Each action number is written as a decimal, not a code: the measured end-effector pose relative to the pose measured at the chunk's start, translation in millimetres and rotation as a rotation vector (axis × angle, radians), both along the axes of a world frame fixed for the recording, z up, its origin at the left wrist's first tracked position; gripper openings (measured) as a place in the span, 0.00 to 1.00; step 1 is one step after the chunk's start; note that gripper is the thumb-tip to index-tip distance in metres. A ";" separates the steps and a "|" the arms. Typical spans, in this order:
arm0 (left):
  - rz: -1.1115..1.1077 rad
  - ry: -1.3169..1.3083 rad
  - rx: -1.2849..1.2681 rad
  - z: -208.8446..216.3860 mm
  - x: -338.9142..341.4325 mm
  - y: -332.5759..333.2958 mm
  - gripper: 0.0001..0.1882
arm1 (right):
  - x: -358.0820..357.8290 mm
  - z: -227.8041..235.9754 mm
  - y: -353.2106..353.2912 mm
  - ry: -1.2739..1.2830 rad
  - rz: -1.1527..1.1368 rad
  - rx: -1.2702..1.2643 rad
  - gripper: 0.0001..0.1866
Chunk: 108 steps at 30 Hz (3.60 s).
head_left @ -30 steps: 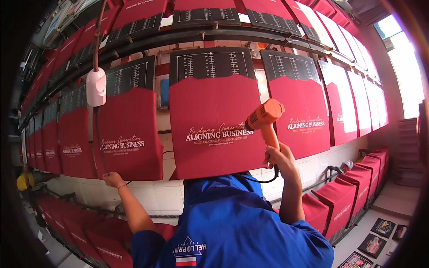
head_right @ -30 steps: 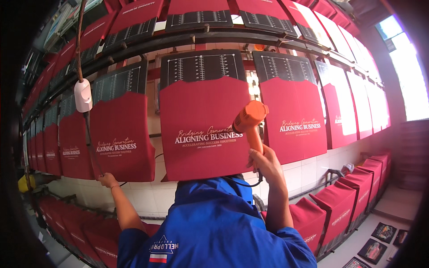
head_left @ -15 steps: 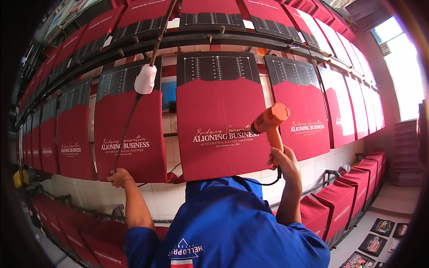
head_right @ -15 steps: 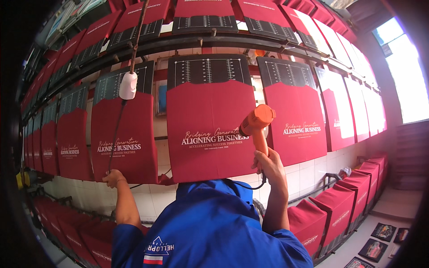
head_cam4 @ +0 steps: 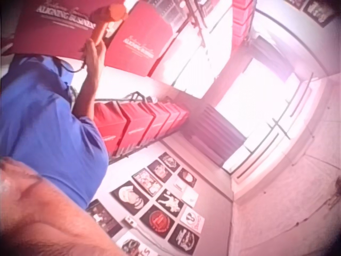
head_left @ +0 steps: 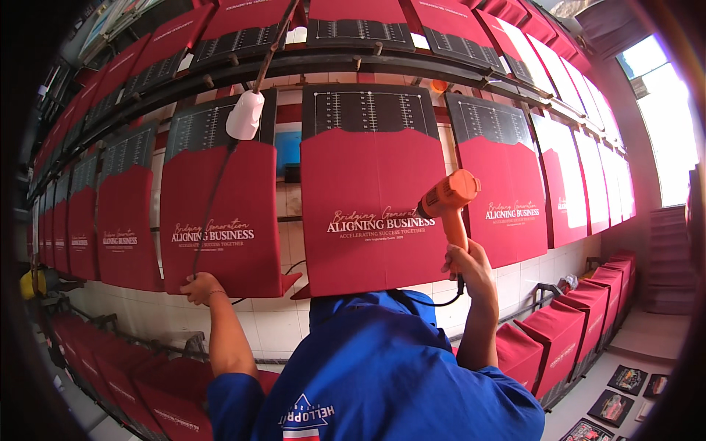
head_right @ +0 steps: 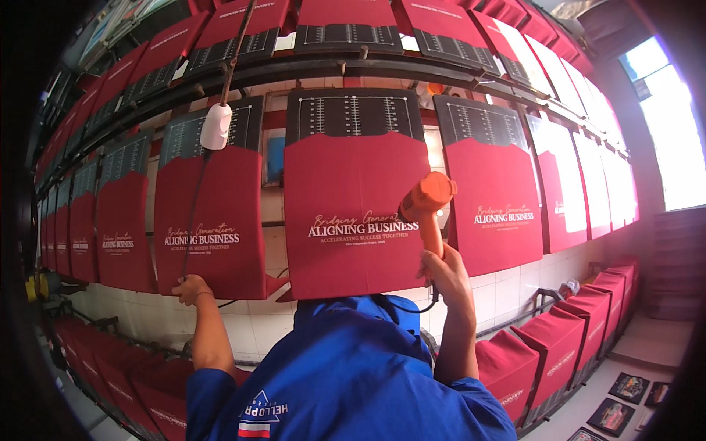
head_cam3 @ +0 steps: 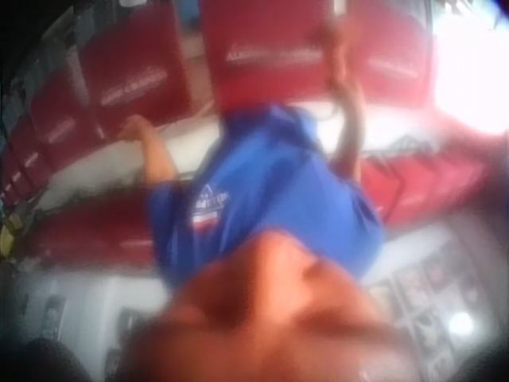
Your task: The person dries ink on red t-shirts using a heat gun, moving from one platen to the next on a screen printing press and adjusting the garments by hand.
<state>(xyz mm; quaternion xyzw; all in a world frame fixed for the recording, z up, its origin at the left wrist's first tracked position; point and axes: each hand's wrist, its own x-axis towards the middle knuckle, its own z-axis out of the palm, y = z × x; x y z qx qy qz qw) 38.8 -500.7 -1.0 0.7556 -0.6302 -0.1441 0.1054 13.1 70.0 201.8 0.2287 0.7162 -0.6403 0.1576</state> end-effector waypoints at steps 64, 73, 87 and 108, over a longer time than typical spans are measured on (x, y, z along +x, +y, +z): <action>-0.131 0.092 -0.043 0.7 10.3 5.4 0.30 | -17.8 -1.6 -45.5 0.028 0.202 0.053 0.12; -0.310 0.232 -0.208 -21.6 40.1 -4.8 0.29 | -10.4 15.7 -62.5 -0.116 0.257 -0.032 0.12; -0.294 0.337 -0.238 -30.2 38.5 -8.9 0.29 | 2.6 8.3 -87.1 -0.065 0.155 -0.079 0.10; -0.329 0.391 -0.195 -17.1 39.3 -2.4 0.29 | 1.2 5.5 -113.1 -0.028 0.306 0.014 0.11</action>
